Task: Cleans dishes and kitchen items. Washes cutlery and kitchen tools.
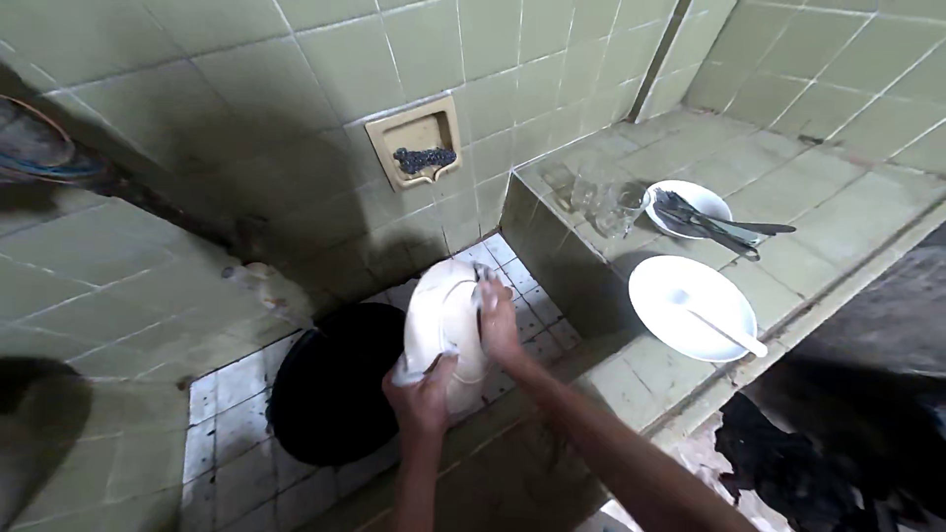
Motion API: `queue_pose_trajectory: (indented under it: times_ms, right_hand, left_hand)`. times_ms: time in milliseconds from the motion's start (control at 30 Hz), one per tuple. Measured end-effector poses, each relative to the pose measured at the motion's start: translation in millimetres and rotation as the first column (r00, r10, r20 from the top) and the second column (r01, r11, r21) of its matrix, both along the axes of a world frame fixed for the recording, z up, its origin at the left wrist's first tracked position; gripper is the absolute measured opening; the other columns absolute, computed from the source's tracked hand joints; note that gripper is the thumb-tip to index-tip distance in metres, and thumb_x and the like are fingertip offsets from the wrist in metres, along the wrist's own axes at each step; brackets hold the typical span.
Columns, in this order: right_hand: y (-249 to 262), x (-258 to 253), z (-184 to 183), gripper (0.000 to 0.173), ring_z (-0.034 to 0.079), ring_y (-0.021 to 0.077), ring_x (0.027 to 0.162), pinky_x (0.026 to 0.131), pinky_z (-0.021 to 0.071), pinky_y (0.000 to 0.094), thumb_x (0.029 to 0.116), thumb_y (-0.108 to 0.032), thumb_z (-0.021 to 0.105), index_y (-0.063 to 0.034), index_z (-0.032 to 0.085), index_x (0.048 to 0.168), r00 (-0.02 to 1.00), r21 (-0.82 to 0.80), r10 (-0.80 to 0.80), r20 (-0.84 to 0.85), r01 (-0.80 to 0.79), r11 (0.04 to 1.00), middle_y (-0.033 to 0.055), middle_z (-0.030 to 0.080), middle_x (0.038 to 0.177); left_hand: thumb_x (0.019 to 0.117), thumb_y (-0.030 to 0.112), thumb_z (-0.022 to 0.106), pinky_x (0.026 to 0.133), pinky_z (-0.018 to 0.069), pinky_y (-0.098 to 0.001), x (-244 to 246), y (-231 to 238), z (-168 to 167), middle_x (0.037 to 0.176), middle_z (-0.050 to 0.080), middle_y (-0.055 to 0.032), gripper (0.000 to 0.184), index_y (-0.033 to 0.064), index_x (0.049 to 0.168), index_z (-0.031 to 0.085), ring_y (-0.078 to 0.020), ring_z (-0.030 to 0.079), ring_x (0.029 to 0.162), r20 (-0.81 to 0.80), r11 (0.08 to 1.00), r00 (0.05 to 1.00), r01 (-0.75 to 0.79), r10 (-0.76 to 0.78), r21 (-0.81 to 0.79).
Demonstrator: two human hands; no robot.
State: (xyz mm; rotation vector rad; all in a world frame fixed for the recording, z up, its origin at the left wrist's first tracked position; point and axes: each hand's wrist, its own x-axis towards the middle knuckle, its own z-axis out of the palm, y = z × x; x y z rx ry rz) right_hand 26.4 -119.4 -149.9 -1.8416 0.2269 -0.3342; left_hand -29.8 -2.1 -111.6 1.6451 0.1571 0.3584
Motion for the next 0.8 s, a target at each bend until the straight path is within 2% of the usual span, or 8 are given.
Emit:
queue_pose_trajectory:
  times_ms: [67,100,200,300,400,500,667,800]
  right_hand:
    - [22,-28,-9,0.053,0.026,0.0407,0.153,0.125,0.0220,0.0545,0.1109,-0.023,0.034,0.0085,0.039,0.152,1.000,0.017,0.017,-0.005,-0.016,1.000,0.0256,0.029,0.164]
    - [34,-41,-10,0.053,0.022,0.0409,0.155,0.126,0.0188,0.0536,0.1094,-0.023,0.035,0.0100,0.040,0.151,0.999,0.046,0.029,0.020,-0.030,0.998,0.0266,0.027,0.165]
    - [44,-59,3,0.049,0.029,0.0397,0.153,0.125,0.0247,0.0501,0.1064,-0.020,0.040,0.0112,0.053,0.141,0.970,0.030,0.150,0.191,-0.158,0.987,0.0268,0.038,0.159]
    - [22,-35,14,0.042,0.032,0.0385,0.152,0.124,0.0278,0.0503,0.1037,-0.009,0.045,0.0095,0.055,0.141,0.893,-0.191,0.342,0.292,-0.296,0.936,0.0240,0.039,0.160]
    - [21,-31,6,0.040,0.034,0.0358,0.151,0.124,0.0294,0.0481,0.1061,-0.007,0.042,0.0093,0.054,0.141,0.946,-0.082,0.217,0.242,-0.203,0.976,0.0224,0.038,0.161]
    - [36,-51,-8,0.042,0.040,0.0403,0.147,0.121,0.0327,0.0506,0.1038,-0.008,0.044,0.0109,0.056,0.139,0.981,-0.005,0.091,0.170,-0.091,0.996,0.0269,0.045,0.155]
    - [13,-26,22,0.042,0.039,0.0389,0.148,0.122,0.0335,0.0481,0.0972,0.007,0.047,0.0115,0.057,0.138,0.899,-0.125,0.298,0.320,-0.272,0.954,0.0260,0.044,0.156]
    - [13,-26,7,0.042,0.045,0.0368,0.144,0.118,0.0384,0.0500,0.0966,0.009,0.046,0.0092,0.059,0.136,0.936,-0.048,0.211,0.282,-0.206,0.977,0.0244,0.048,0.153]
  left_hand:
    - [0.0728,0.008,0.075,0.066,0.0626,-0.0286,10,-4,-3,0.078,0.072,-0.0013,0.026,-0.0005,0.096,0.068,-0.0082,0.071,0.070,-0.012,0.999,1.000,-0.021,0.021,-0.029]
    - [0.0767,0.010,0.075,0.066,0.0626,-0.0293,13,-3,-2,0.077,0.072,-0.0004,0.023,0.0012,0.097,0.069,-0.0083,0.071,0.070,-0.020,1.000,1.000,0.000,0.000,-0.012]
    - [0.0837,0.013,0.073,0.065,0.0623,-0.0317,23,-1,4,0.077,0.071,-0.0009,0.019,0.0021,0.099,0.070,-0.0099,0.070,0.068,-0.039,0.999,0.998,0.041,-0.042,-0.025]
    - [0.0858,0.014,0.071,0.071,0.0640,-0.0356,27,6,10,0.086,0.073,-0.0029,0.023,0.0022,0.105,0.067,-0.0135,0.073,0.076,0.005,0.990,0.998,0.063,-0.062,-0.123]
    - [0.0853,0.014,0.075,0.073,0.0644,-0.0368,32,4,15,0.089,0.074,-0.0046,0.024,0.0025,0.106,0.069,-0.0153,0.074,0.080,0.032,0.995,0.998,0.048,-0.046,-0.091]
    - [0.0823,0.012,0.074,0.072,0.0635,-0.0360,27,1,6,0.087,0.074,-0.0047,0.025,0.0011,0.104,0.069,-0.0142,0.073,0.079,-0.034,0.999,0.999,-0.008,0.007,-0.053]
    - [0.0850,0.013,0.073,0.073,0.0639,-0.0342,14,-3,14,0.086,0.074,-0.0022,0.022,0.0022,0.104,0.068,-0.0122,0.073,0.078,-0.002,0.995,0.998,0.055,-0.055,-0.088]
    - [0.0858,0.012,0.073,0.077,0.0637,-0.0367,19,-4,15,0.093,0.075,-0.0052,0.027,0.0011,0.109,0.068,-0.0151,0.074,0.085,-0.021,0.995,1.000,0.011,-0.014,-0.104]
